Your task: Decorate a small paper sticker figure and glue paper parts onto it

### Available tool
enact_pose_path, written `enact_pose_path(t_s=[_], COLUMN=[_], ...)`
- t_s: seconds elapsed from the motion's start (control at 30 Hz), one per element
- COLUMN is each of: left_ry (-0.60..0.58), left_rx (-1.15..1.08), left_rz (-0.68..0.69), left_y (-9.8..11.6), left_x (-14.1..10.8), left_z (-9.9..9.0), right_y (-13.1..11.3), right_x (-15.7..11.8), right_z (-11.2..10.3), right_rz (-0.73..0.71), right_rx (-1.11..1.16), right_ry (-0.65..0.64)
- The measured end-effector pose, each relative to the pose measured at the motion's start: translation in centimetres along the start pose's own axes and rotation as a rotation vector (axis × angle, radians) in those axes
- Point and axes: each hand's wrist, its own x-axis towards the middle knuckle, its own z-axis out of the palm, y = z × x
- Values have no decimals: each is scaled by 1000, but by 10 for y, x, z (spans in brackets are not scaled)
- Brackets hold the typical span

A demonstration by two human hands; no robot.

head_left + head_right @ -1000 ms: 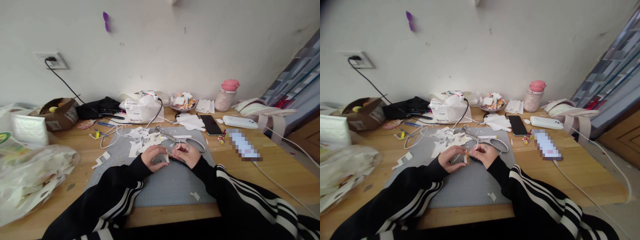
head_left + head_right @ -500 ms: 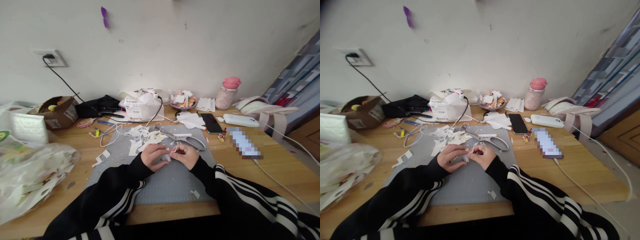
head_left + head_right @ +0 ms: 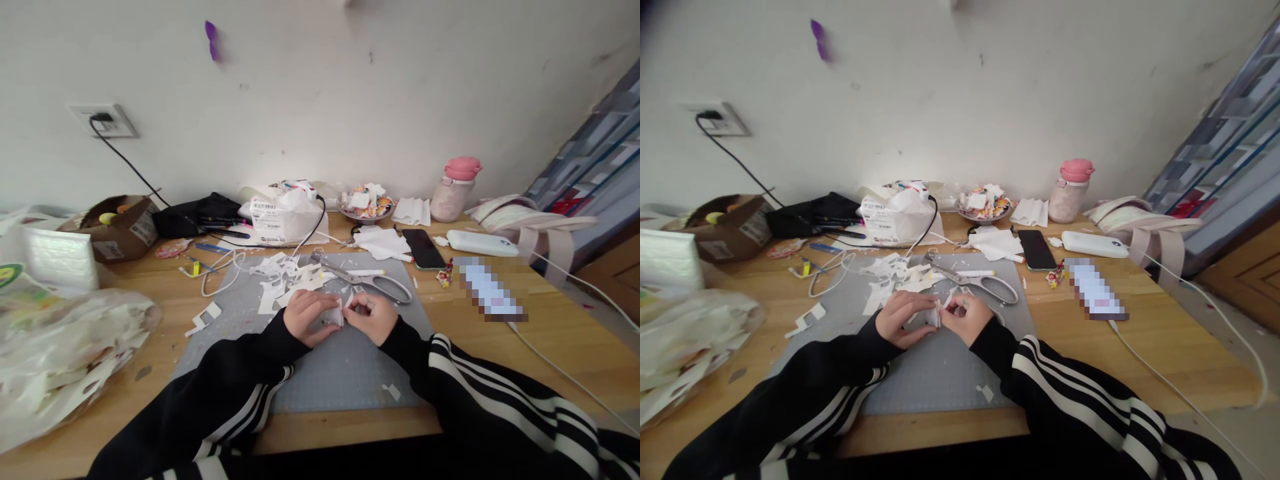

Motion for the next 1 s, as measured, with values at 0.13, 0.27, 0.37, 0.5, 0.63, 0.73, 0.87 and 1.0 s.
enact_pose_path(t_s=[0.13, 0.27, 0.37, 0.5, 0.63, 0.73, 0.87, 1.0], left_ry=[-47, -31, -106, -190, -173, -155, -161, -167], left_rx=[12, 34, -35, -139, -254, -381, -477, -526], left_rz=[-72, -142, -188, -267, -288, -313, -395, -434], left_y=[2, 1, 0, 2, 6, 7, 7, 6], left_x=[0, -1, -1, 0, 3, 4, 4, 4], left_z=[1, 5, 8, 10, 10, 9, 9, 9], right_y=[2, 1, 0, 0, 2, 2, 2, 4], right_x=[1, 1, -1, -1, -1, 0, 1, 2], right_z=[1, 1, 3, 4, 4, 2, 2, 1], right_rz=[-59, -125, -183, -234, -252, -249, -232, -202], right_rx=[-15, -24, -26, -34, -43, -47, -47, -37], right_ry=[18, 40, 47, 41, 21, 13, 10, -16])
